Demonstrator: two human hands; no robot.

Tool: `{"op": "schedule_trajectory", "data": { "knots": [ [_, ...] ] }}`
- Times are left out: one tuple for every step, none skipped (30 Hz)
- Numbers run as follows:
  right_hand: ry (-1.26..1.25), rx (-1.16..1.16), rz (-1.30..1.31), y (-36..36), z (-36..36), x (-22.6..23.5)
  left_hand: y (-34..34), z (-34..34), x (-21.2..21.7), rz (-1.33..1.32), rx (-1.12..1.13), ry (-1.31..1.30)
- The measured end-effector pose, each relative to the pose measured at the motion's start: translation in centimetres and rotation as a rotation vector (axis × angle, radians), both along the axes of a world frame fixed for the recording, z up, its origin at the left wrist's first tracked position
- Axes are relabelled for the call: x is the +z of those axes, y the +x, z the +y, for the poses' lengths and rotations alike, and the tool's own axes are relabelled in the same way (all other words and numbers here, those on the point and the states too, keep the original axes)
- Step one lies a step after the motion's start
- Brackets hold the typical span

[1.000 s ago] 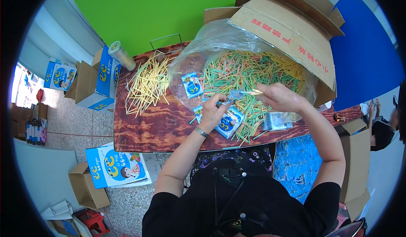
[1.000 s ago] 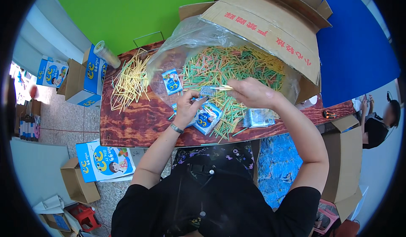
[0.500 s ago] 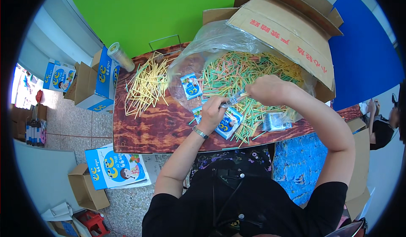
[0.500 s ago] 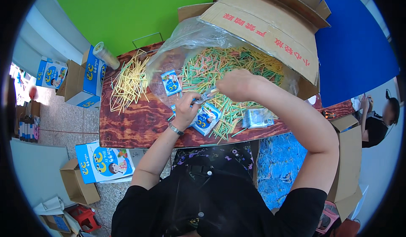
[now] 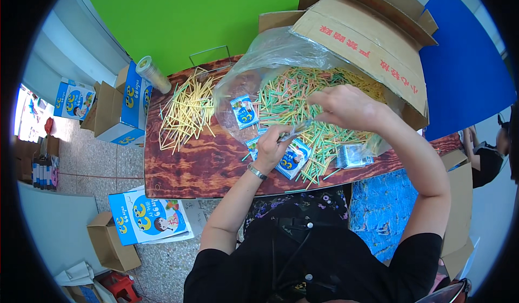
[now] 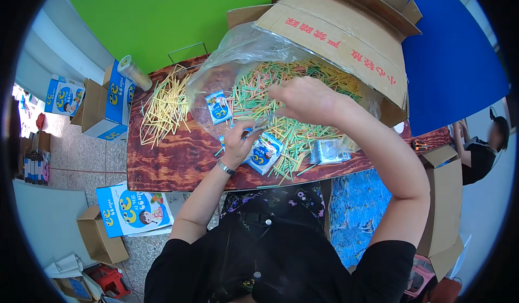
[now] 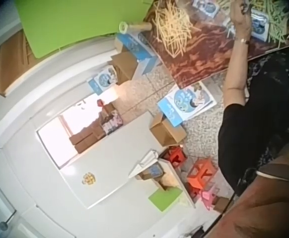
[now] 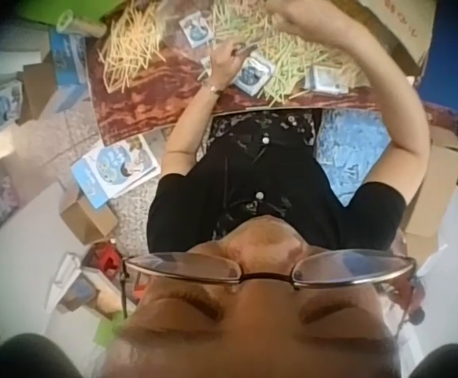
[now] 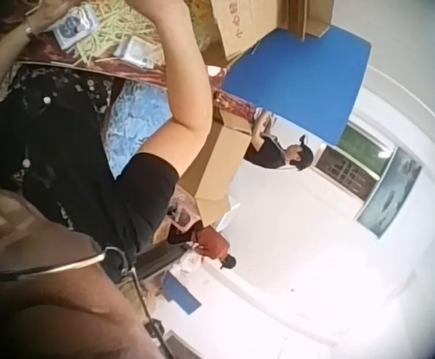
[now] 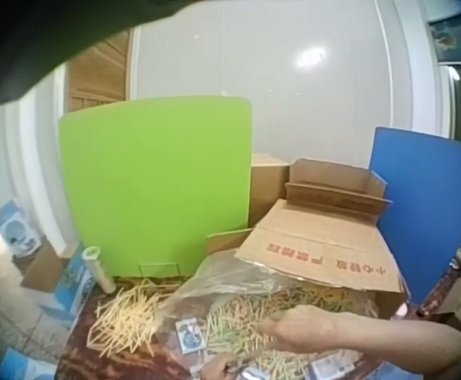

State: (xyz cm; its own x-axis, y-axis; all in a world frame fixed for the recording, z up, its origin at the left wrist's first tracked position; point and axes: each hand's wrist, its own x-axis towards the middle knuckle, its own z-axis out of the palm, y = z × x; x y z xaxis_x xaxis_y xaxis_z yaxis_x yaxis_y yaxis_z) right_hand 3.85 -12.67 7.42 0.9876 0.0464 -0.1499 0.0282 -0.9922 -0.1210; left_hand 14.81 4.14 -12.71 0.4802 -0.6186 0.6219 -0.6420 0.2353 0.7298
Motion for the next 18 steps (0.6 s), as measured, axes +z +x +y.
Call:
{"op": "schedule_trajectory", "data": {
  "knots": [
    [0.035,-0.043,-0.064,-0.5,-0.8,-1.1,0.2,0.1,-0.2,0.001,0.000,0.002],
    [0.071,-0.085,-0.127,-0.9,-1.5,-2.3,0.4,0.3,-0.7,-0.031,-0.026,-0.044],
    [0.076,-0.087,-0.125,-1.4,-2.0,-3.5,0.4,0.5,-1.0,-0.062,-0.057,-0.087],
    [0.065,-0.137,-0.099,-1.9,-2.4,-5.0,0.5,0.7,-0.9,-0.059,-0.059,-0.082],
    [0.055,-0.186,-0.073,-2.2,-2.8,-6.6,0.5,0.9,-0.8,-0.087,-0.065,-0.101],
    [0.040,-0.210,-0.066,-2.7,-3.3,-8.6,0.4,0.9,-0.6,-0.116,-0.076,-0.123],
    [0.047,-0.209,-0.063,-2.7,-3.2,-10.2,0.4,1.2,-0.4,-0.144,-0.078,-0.140],
    [0.008,-0.294,-0.051,-2.7,-3.1,-11.6,0.4,1.4,-0.2,-0.172,-0.088,-0.162],
    [-0.034,-0.377,-0.040,-2.6,-3.1,-13.2,0.3,1.5,-0.2,-0.171,-0.084,-0.156],
    [-0.032,-0.441,-0.051,-2.1,-3.3,-15.0,0.3,1.6,-0.3,-0.181,-0.097,-0.158],
    [-0.029,-0.442,-0.051,-1.9,-3.7,-16.6,0.2,1.5,-0.2,-0.191,-0.110,-0.161],
    [-0.005,-0.476,-0.127,-1.4,-3.4,-17.3,0.2,1.6,-0.2,-0.191,-0.108,-0.155],
    [0.018,-0.510,-0.203,-1.2,-3.3,-17.9,0.2,1.6,-0.1,-0.207,-0.101,-0.155],
    [0.023,-0.510,-0.202,-1.3,-3.6,-18.2,0.2,1.6,-0.1,-0.222,-0.096,-0.157],
    [0.058,-0.526,-0.168,-1.3,-3.6,-17.7,0.3,1.7,-0.1,-0.223,-0.094,-0.153],
    [0.093,-0.544,-0.135,-1.3,-3.7,-17.4,0.3,1.7,-0.1,-0.225,-0.096,-0.152],
    [0.095,-0.544,-0.135,-1.4,-4.2,-17.8,0.4,1.7,-0.1,-0.228,-0.099,-0.153],
    [0.062,-0.539,-0.151,-1.6,-4.6,-18.0,0.3,1.7,-0.2,-0.227,-0.101,-0.153]
  ]
}}
